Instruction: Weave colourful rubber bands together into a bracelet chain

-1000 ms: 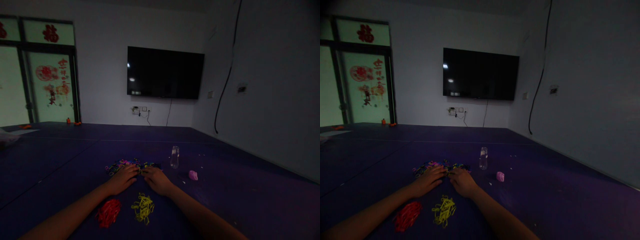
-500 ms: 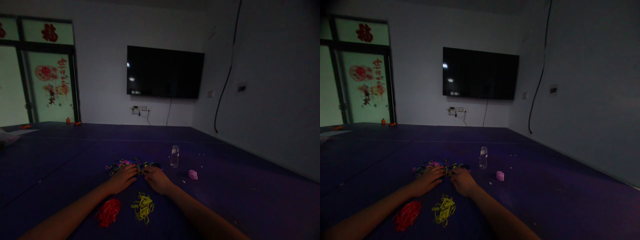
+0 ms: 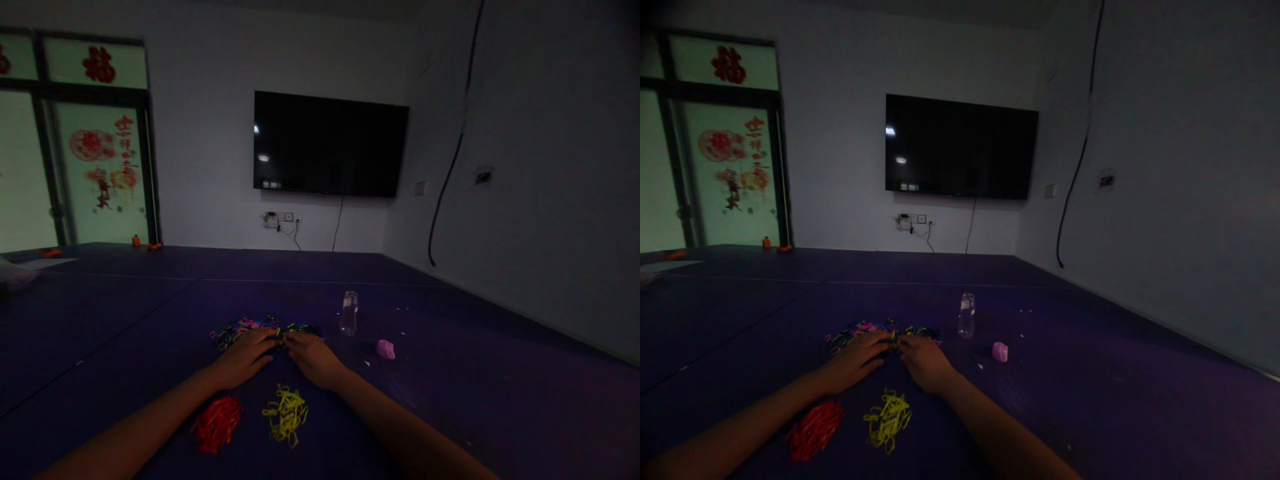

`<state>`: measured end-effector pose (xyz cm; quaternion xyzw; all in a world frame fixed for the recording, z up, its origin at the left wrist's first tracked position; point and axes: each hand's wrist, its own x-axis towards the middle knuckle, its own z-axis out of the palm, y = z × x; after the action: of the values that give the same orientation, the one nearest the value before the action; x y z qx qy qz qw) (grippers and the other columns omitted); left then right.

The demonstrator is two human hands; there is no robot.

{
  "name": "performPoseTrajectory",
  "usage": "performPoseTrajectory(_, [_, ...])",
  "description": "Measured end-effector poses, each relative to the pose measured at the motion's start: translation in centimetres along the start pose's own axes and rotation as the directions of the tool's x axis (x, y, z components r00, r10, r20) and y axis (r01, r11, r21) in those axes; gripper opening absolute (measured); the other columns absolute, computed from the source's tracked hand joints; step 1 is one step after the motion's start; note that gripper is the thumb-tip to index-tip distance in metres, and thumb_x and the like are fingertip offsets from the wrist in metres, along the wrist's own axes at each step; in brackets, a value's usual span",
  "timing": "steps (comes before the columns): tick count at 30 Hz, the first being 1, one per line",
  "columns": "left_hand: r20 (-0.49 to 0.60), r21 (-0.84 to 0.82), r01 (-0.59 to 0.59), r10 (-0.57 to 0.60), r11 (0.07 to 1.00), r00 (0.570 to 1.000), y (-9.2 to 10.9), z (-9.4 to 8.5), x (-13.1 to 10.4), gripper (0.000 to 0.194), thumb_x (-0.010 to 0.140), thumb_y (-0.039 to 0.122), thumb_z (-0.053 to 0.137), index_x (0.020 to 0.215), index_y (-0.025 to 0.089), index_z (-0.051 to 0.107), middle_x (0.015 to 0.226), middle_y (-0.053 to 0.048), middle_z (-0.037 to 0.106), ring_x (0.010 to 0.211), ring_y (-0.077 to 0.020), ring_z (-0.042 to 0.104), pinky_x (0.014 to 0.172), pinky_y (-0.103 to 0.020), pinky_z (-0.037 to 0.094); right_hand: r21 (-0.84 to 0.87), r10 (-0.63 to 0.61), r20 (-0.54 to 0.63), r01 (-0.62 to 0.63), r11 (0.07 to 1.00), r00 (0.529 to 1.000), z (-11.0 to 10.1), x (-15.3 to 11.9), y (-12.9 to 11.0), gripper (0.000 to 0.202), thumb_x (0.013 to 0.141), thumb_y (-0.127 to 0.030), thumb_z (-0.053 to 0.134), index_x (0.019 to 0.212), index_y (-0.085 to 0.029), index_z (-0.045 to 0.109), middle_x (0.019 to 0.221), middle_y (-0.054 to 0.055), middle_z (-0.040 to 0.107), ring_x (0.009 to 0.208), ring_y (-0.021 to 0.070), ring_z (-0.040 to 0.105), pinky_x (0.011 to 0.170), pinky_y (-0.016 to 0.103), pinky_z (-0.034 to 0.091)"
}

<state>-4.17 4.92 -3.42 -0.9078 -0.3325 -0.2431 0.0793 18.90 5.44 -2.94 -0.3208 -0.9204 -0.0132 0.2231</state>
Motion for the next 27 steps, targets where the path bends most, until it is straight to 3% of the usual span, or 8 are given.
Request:
performPoseTrajectory(17, [0.045, -0.039, -0.041, 0.043, 0.998, 0.998, 0.13, -0.38, 0.14, 0.035, 0.092, 0.023, 0.046, 0.126, 0.027, 0.053, 0.129, -0.005, 0.056, 0.122, -0.0214, 0.047, 0.105, -0.043, 0.035, 0.051, -0.013, 0.039, 0.011, 0.999, 0.999, -0.12, -0.02, -0.09, 0.044, 0.092, -0.019, 0.037, 0.134, -0.015, 0.046, 0.138, 0.010, 0.048, 0.125, 0.0213, 0.046, 0.103, 0.036, 0.039])
performPoseTrajectory(27, [0.043, -0.048, -0.087, 0.089, 0.995, 0.995, -0.57, 0.09, 0.29, 0.033, 0.093, 0.025, 0.044, 0.125, 0.023, 0.053, 0.123, -0.008, 0.059, 0.118, -0.0220, 0.049, 0.103, -0.042, 0.037, -0.003, -0.004, -0.009, 0.004, 1.000, 1.000, 0.28, -0.04, 0.06, 0.039, 0.090, -0.017, 0.041, 0.126, -0.015, 0.055, 0.133, 0.012, 0.053, 0.120, 0.0220, 0.051, 0.100, 0.035, 0.042])
